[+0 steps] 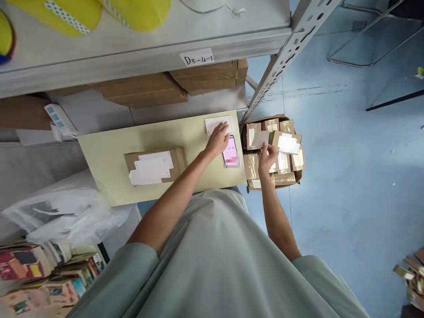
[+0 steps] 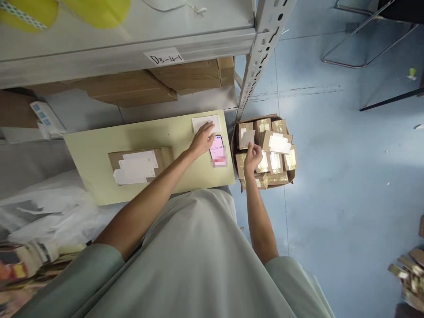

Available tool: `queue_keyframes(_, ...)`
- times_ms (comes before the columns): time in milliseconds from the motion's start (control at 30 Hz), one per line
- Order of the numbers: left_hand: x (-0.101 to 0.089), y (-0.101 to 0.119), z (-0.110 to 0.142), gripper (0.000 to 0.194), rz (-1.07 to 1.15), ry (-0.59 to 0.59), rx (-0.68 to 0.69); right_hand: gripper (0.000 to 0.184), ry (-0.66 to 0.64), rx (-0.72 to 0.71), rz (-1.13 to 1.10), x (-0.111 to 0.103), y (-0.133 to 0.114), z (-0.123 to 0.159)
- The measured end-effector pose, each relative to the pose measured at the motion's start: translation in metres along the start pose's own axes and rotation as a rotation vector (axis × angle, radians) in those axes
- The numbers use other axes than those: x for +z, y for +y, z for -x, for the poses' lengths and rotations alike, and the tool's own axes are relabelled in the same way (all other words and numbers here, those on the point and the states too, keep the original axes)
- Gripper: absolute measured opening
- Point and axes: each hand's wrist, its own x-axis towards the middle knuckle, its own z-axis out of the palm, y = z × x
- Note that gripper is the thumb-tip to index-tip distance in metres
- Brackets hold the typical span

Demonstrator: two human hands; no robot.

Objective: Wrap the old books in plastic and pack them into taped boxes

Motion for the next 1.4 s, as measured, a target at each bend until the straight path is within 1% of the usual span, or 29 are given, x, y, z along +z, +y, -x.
queue_keyframes(33,0.0,0.006,0.017,0.045,0.1,0.0,-0.045,0.052,-0.016,-0.038,0.006,-0.004,-0.006,0.007)
queue_keyframes(67,-0.001,0.013,0.034,0.044,0.231,-0.029,-0.089,0.048,-0.036,-0.076,0.013,-0.007,-0.012,0.016)
queue_keyframes(133,-0.002,0.024,0.071,0.057,0.542,-0.092,-0.206,0.036,-0.111,-0.178,0.046,-0.01,-0.026,0.035)
queue_keyframes(200,-0.005,0.031,0.105,0.067,0.814,-0.113,-0.336,0.025,-0.243,-0.317,0.102,-0.009,-0.041,0.057)
queue_keyframes(233,-0.009,0.032,0.12,0.066,0.892,-0.089,-0.374,0.022,-0.321,-0.396,0.132,-0.008,-0.049,0.068)
queue_keyframes(300,-0.018,0.031,0.147,0.064,0.965,0.002,-0.403,0.024,-0.456,-0.516,0.171,-0.006,-0.064,0.088)
queue_keyframes(367,-0.03,0.025,0.17,0.066,0.975,0.088,-0.391,0.024,-0.544,-0.57,0.177,-0.004,-0.076,0.105)
queue_keyframes(400,-0.037,0.022,0.181,0.067,0.978,0.117,-0.384,0.029,-0.573,-0.576,0.164,-0.003,-0.082,0.112)
queue_keyframes(433,-0.044,0.019,0.19,0.068,0.984,0.139,-0.382,0.039,-0.599,-0.569,0.135,-0.003,-0.088,0.118)
queue_keyframes(500,-0.058,0.013,0.208,0.066,0.997,0.167,-0.391,0.062,-0.665,-0.518,0.03,-0.002,-0.098,0.129)
queue_keyframes(533,-0.064,0.012,0.216,0.065,1.0,0.17,-0.398,0.068,-0.712,-0.478,-0.037,-0.002,-0.104,0.134)
queue_keyframes(567,-0.07,0.011,0.223,0.064,0.999,0.166,-0.405,0.07,-0.769,-0.432,-0.102,-0.001,-0.109,0.138)
queue_keyframes(633,-0.08,0.011,0.236,0.063,0.986,0.148,-0.413,0.067,-0.875,-0.336,-0.201,0.003,-0.12,0.145)
queue_keyframes(700,-0.089,0.012,0.246,0.063,0.973,0.143,-0.423,0.062,-0.936,-0.248,-0.253,0.008,-0.132,0.15)
queue_keyframes(767,-0.098,0.011,0.256,0.062,0.967,0.167,-0.424,0.058,-0.952,-0.183,-0.275,0.013,-0.145,0.154)
queue_keyframes(833,-0.109,0.007,0.267,0.055,0.969,0.208,-0.407,0.057,-0.952,-0.153,-0.288,0.016,-0.16,0.158)
queue_keyframes(967,-0.139,-0.008,0.294,0.034,0.916,0.262,-0.338,0.053,-0.961,-0.164,-0.265,0.014,-0.193,0.17)
queue_keyframes(1033,-0.155,-0.015,0.308,0.027,0.849,0.266,-0.311,0.051,-0.958,-0.187,-0.246,0.013,-0.21,0.181)
queue_keyframes(1133,-0.18,-0.023,0.328,0.025,0.78,0.254,-0.3,0.047,-0.944,-0.23,-0.238,0.018,-0.233,0.203)
queue_keyframes(1233,-0.204,-0.035,0.346,0.024,0.79,0.251,-0.268,0.044,-0.932,-0.26,-0.212,0.029,-0.251,0.23)
queue_keyframes(1400,-0.24,-0.067,0.375,0.019,0.847,0.24,-0.159,0.044,-0.918,-0.268,-0.173,0.053,-0.275,0.279)
